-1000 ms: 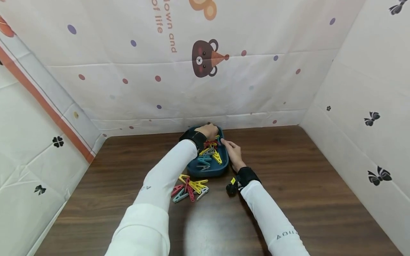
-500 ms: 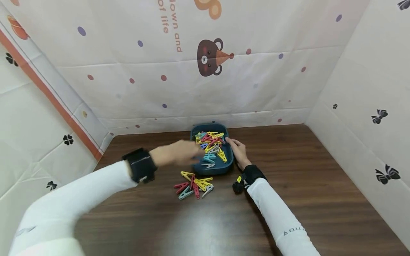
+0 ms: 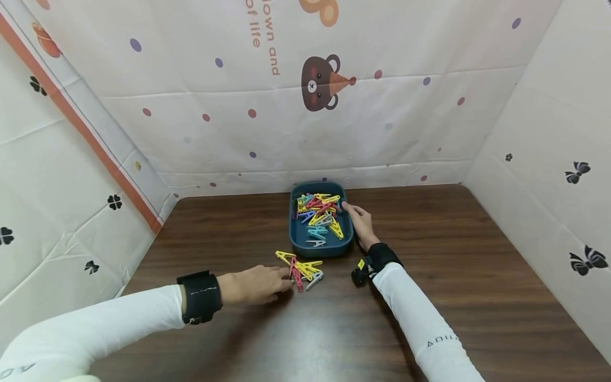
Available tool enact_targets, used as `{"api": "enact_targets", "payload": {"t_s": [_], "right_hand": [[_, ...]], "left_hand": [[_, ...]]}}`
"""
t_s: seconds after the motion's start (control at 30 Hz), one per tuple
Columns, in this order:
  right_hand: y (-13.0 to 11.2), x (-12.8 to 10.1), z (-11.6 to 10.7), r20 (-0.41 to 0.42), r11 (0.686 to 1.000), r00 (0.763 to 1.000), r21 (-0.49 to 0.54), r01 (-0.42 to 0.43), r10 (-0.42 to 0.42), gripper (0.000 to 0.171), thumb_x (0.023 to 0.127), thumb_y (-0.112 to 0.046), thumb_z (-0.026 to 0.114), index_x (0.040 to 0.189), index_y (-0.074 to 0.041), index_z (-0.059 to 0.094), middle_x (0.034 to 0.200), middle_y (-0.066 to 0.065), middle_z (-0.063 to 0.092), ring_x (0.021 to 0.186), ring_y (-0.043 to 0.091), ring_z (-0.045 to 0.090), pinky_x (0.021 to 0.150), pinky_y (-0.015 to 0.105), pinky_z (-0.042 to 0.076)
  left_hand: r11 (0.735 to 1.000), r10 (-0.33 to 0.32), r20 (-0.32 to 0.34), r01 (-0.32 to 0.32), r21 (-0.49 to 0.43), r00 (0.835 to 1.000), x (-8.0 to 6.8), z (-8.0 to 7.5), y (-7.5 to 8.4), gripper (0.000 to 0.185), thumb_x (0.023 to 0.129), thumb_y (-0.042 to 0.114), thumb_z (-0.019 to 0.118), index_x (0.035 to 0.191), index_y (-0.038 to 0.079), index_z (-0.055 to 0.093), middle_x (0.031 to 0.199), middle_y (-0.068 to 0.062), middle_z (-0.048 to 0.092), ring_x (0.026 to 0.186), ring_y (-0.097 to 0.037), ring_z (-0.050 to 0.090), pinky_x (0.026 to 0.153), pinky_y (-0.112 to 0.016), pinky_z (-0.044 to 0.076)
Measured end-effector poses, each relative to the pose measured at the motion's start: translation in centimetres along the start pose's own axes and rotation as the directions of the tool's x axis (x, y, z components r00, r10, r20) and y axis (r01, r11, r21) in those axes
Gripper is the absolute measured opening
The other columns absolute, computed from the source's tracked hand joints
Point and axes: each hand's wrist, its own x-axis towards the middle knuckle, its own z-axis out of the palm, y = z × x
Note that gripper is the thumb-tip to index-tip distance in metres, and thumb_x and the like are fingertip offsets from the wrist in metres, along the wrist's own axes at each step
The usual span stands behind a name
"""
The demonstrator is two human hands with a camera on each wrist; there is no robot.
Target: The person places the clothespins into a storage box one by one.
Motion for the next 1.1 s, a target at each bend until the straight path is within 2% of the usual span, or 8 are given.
{"api": "enact_targets", "payload": {"t_s": [0.17, 0.4, 0.53, 0.63, 0.77, 0.9, 0.97, 1.1], "right_hand": [[0.1, 0.1, -0.4, -0.015, 1.000, 1.000, -0.015, -0.007, 0.007, 0.066, 0.100, -0.055, 0.058, 0.144, -0.005, 0.055, 0.153, 0.017, 0.048, 0.144, 0.033, 0.043, 0.125, 0.050, 0.034], [0.1, 0.1, -0.7, -0.022, 1.000, 1.000, -0.018, 0.022, -0.022, 0.065, 0.101, -0.054, 0.058, 0.144, -0.006, 0.055, 0.152, 0.017, 0.050, 0.142, 0.033, 0.044, 0.124, 0.050, 0.035], [0.0, 0.2, -0.7, -0.025, 0.999, 0.999, -0.015, 0.028, -0.028, 0.065, 0.101, -0.054, 0.059, 0.144, -0.006, 0.055, 0.153, 0.017, 0.049, 0.143, 0.033, 0.044, 0.124, 0.050, 0.035], [0.0, 0.1, -0.6, -0.035, 1.000, 0.999, -0.015, 0.014, -0.014, 0.063, 0.100, -0.053, 0.059, 0.142, -0.006, 0.058, 0.150, 0.016, 0.052, 0.140, 0.033, 0.046, 0.123, 0.050, 0.036], [0.0, 0.1, -0.2, -0.027, 1.000, 1.000, -0.001, 0.005, -0.005, 0.061, 0.099, -0.053, 0.061, 0.140, -0.007, 0.059, 0.147, 0.016, 0.054, 0.137, 0.032, 0.049, 0.121, 0.049, 0.039], [0.2, 0.2, 0.3, -0.006, 1.000, 1.000, 0.009, -0.004, 0.004, 0.061, 0.099, -0.053, 0.062, 0.140, -0.008, 0.060, 0.145, 0.016, 0.056, 0.134, 0.032, 0.052, 0.119, 0.047, 0.042], [0.3, 0.3, 0.2, 0.000, 1.000, 1.000, 0.015, -0.015, 0.015, 0.060, 0.100, -0.050, 0.061, 0.141, -0.006, 0.059, 0.146, 0.018, 0.056, 0.135, 0.033, 0.052, 0.119, 0.048, 0.042], [0.4, 0.4, -0.3, 0.015, 0.999, 1.000, 0.036, -0.005, 0.004, 0.060, 0.102, -0.048, 0.060, 0.143, -0.004, 0.057, 0.151, 0.019, 0.051, 0.141, 0.035, 0.046, 0.123, 0.050, 0.037]], "left_hand": [[0.995, 0.069, -0.035, -0.072, -0.076, 0.997, 0.8, -0.1, -0.7, 0.014, 0.096, 0.018, 0.073, 0.109, 0.014, 0.072, 0.103, 0.001, 0.068, 0.081, -0.003, 0.060, 0.073, -0.013, 0.056], [0.966, 0.123, -0.009, -0.122, -0.230, 0.992, 1.2, -2.1, -2.0, 0.008, 0.095, 0.010, 0.071, 0.100, 0.016, 0.072, 0.099, 0.005, 0.068, 0.081, 0.001, 0.056, 0.069, -0.011, 0.051], [0.974, 0.153, -0.146, -0.174, -0.142, 0.977, 1.6, -6.0, -3.5, 0.012, 0.090, 0.009, 0.074, 0.097, 0.019, 0.073, 0.098, 0.007, 0.068, 0.081, -0.001, 0.060, 0.066, -0.010, 0.051], [0.986, 0.143, -0.306, -0.164, -0.043, 0.941, 2.9, -9.6, -5.3, 0.012, 0.089, 0.007, 0.074, 0.095, 0.018, 0.074, 0.097, 0.004, 0.070, 0.083, -0.007, 0.065, 0.065, -0.013, 0.054], [0.997, 0.043, -0.459, -0.067, -0.036, 0.887, 5.4, -13.9, -8.5, 0.009, 0.091, 0.007, 0.072, 0.098, 0.013, 0.074, 0.097, -0.002, 0.072, 0.083, -0.015, 0.068, 0.067, -0.025, 0.058], [0.986, -0.127, -0.505, 0.054, -0.157, 0.854, 8.0, -15.4, -11.6, 0.008, 0.096, 0.008, 0.068, 0.099, 0.010, 0.075, 0.087, -0.006, 0.068, 0.074, -0.019, 0.060, 0.065, -0.033, 0.054], [0.969, -0.204, -0.471, 0.108, -0.223, 0.858, 9.6, -15.0, -13.0, 0.010, 0.097, 0.009, 0.067, 0.101, 0.007, 0.076, 0.086, -0.009, 0.067, 0.076, -0.021, 0.058, 0.068, -0.035, 0.053], [0.924, -0.317, -0.283, 0.227, -0.309, 0.905, 13.4, -12.9, -15.2, 0.013, 0.097, 0.006, 0.066, 0.104, 0.002, 0.076, 0.099, -0.014, 0.072, 0.090, -0.028, 0.066, 0.082, -0.041, 0.058]]}}
